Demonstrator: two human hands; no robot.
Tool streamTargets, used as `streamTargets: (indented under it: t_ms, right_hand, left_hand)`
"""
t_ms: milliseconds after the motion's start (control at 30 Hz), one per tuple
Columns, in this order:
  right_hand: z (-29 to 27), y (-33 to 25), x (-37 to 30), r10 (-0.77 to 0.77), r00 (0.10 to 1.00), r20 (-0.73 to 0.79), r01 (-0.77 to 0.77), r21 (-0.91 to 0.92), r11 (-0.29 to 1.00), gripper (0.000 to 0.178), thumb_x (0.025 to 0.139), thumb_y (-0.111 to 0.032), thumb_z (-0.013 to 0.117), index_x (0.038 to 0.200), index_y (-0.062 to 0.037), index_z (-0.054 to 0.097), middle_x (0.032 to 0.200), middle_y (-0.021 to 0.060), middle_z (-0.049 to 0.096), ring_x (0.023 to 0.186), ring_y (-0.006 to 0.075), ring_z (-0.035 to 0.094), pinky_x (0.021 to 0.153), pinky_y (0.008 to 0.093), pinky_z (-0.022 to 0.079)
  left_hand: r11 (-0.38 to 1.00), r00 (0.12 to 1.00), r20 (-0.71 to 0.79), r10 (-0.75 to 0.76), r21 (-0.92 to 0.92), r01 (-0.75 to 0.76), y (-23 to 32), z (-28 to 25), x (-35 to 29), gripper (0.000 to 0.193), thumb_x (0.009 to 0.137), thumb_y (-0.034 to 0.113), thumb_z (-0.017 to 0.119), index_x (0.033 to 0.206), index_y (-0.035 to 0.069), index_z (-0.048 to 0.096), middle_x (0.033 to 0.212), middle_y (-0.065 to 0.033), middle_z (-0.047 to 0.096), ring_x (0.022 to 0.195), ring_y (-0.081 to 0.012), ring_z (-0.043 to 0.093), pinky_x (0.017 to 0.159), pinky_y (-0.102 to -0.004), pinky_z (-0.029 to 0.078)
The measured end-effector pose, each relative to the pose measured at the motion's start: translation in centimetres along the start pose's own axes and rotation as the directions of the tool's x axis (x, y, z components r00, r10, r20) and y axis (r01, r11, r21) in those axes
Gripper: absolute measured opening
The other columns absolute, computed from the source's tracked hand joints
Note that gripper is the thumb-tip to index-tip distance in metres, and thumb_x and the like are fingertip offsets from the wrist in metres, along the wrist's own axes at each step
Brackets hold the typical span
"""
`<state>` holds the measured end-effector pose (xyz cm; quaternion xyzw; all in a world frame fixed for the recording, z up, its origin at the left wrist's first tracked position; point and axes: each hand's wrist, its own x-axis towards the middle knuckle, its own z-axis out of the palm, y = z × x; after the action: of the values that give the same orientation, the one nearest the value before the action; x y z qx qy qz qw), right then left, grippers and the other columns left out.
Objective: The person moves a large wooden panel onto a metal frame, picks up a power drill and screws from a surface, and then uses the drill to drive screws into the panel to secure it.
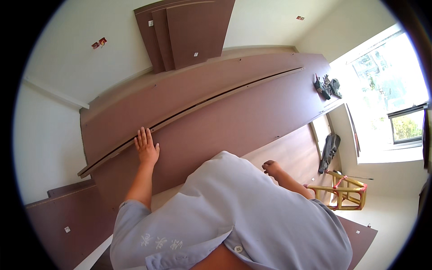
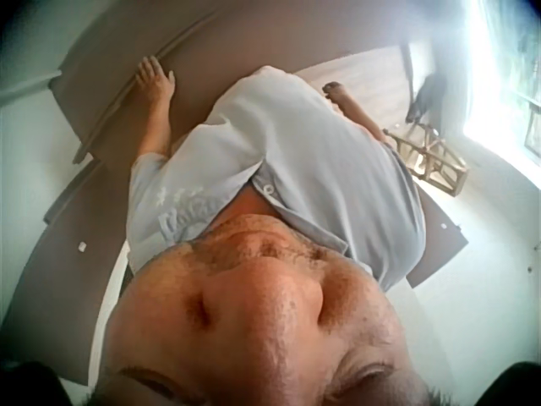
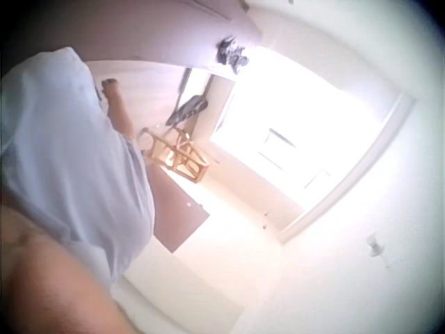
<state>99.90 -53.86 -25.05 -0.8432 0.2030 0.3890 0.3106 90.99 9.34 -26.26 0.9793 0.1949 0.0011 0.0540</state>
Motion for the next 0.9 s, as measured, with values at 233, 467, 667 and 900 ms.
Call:
streamTargets:
  t_ms: [233, 467, 667, 900]
  right_hand:
    - [-0.1, -4.7, 0.8, -0.184, 0.983, -0.018, 0.185, 0.022, 0.983, 0.046, 0.097, -0.028, 0.071, 0.129, 0.0045, 0.070, 0.112, 0.0171, 0.078, 0.095, 0.0249, 0.077, 0.087, 0.0399, 0.060]
    - [-0.4, -3.7, 0.0, -0.202, 0.979, 0.031, 0.204, -0.197, 0.959, 0.046, 0.097, -0.028, 0.071, 0.130, 0.0040, 0.069, 0.113, 0.0177, 0.078, 0.094, 0.0246, 0.077, 0.088, 0.0407, 0.060]
    - [-1.1, -0.9, -0.4, -0.133, 0.991, -0.004, 0.132, -0.110, 0.985, 0.045, 0.095, -0.024, 0.073, 0.129, 0.0047, 0.070, 0.115, 0.0176, 0.078, 0.092, 0.0246, 0.077, 0.083, 0.0388, 0.061]
    - [-0.1, 2.5, -0.8, -0.159, 0.987, -0.016, 0.156, -0.125, 0.980, 0.040, 0.095, -0.025, 0.072, 0.123, 0.0029, 0.075, 0.115, 0.0189, 0.078, 0.104, 0.0279, 0.075, 0.092, 0.0393, 0.059]
  left_hand:
    - [0.996, 0.989, -0.144, 0.031, -0.078, -0.042, -0.2, 0.4, -3.1, 0.071, 0.093, 0.029, 0.077, 0.153, 0.009, 0.046, 0.169, -0.0189, 0.034, 0.159, -0.0386, 0.028, 0.130, -0.0583, 0.021]
    - [0.988, 0.992, 0.117, 0.045, -0.151, -0.027, 2.6, -0.1, -0.8, 0.076, 0.093, 0.032, 0.077, 0.157, 0.009, 0.044, 0.167, -0.0152, 0.040, 0.156, -0.0359, 0.034, 0.129, -0.0553, 0.025]
    - [0.997, 0.991, 0.131, -0.018, -0.076, 0.029, 4.2, 1.2, 1.0, 0.079, 0.094, 0.031, 0.078, 0.161, 0.012, 0.041, 0.165, -0.0113, 0.042, 0.156, -0.0327, 0.034, 0.129, -0.0546, 0.027]
    - [0.994, 0.979, 0.191, -0.065, -0.077, 0.081, 4.0, 0.5, 1.5, 0.086, 0.087, 0.037, 0.085, 0.159, 0.012, 0.046, 0.157, -0.0085, 0.050, 0.149, -0.0298, 0.042, 0.122, -0.0517, 0.034]
